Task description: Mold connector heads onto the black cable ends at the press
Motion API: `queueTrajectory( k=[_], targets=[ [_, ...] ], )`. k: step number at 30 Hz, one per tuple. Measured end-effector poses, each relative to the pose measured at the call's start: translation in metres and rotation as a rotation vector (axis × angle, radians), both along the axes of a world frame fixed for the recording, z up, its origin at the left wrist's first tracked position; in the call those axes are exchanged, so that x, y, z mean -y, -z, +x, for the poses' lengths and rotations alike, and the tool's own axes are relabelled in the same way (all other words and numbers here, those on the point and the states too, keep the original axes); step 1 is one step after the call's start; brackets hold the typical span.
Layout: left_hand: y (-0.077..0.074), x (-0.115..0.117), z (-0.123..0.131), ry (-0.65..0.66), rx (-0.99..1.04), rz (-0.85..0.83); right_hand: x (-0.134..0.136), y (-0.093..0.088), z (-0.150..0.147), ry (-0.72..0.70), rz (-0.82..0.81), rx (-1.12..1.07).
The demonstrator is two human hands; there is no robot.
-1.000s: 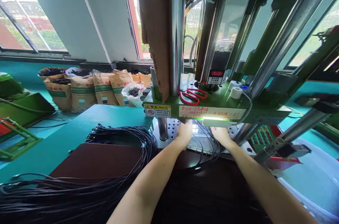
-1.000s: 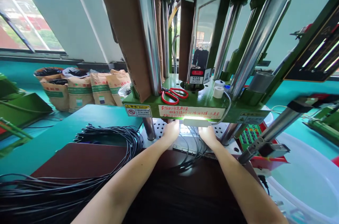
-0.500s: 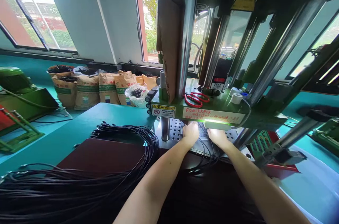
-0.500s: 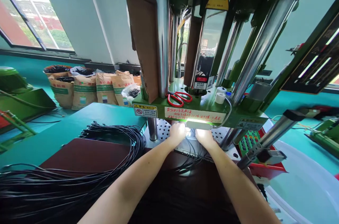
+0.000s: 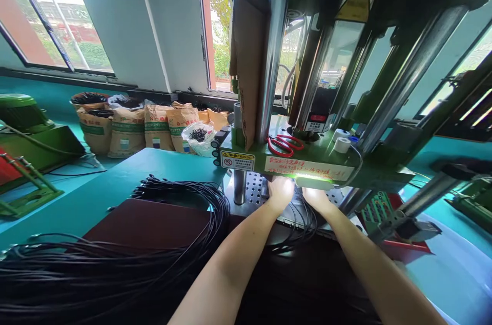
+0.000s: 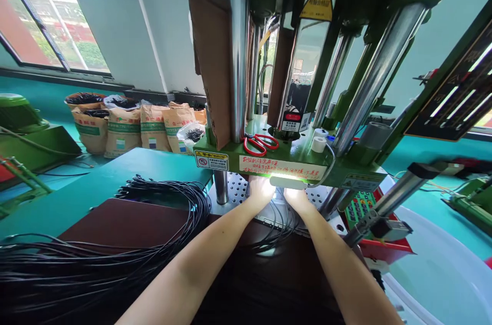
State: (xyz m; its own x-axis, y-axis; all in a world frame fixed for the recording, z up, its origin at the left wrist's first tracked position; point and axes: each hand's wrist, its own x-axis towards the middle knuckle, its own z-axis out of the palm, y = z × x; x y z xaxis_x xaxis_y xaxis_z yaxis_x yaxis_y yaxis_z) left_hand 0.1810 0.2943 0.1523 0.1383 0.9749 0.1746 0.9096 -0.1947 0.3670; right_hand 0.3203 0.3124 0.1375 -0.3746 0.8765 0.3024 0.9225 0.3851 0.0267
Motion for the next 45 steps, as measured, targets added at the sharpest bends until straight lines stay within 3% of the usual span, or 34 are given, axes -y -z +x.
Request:
queueTrajectory(
  k=[14, 26, 36, 45],
  targets=[
    [0.02, -0.006, 0.008, 0.036, 0.018, 0.107, -0.002, 0.014, -0.019, 0.07, 0.016, 0.007],
    [0.014, -0.011, 0.007, 0.045, -0.001, 0.138, -0.004, 0.009, -0.019, 0.021, 0.054, -0.011],
    [0.026, -0.008, -0.028, 0.291, -0.039, 0.168, -0.001, 0.018, 0.004, -0.142, -0.02, 0.012],
    [0.028, -0.024, -0.027, 0.329, -0.051, -0.001, -0.014, 0.021, 0.001, -0.126, -0.034, -0.033]
  ],
)
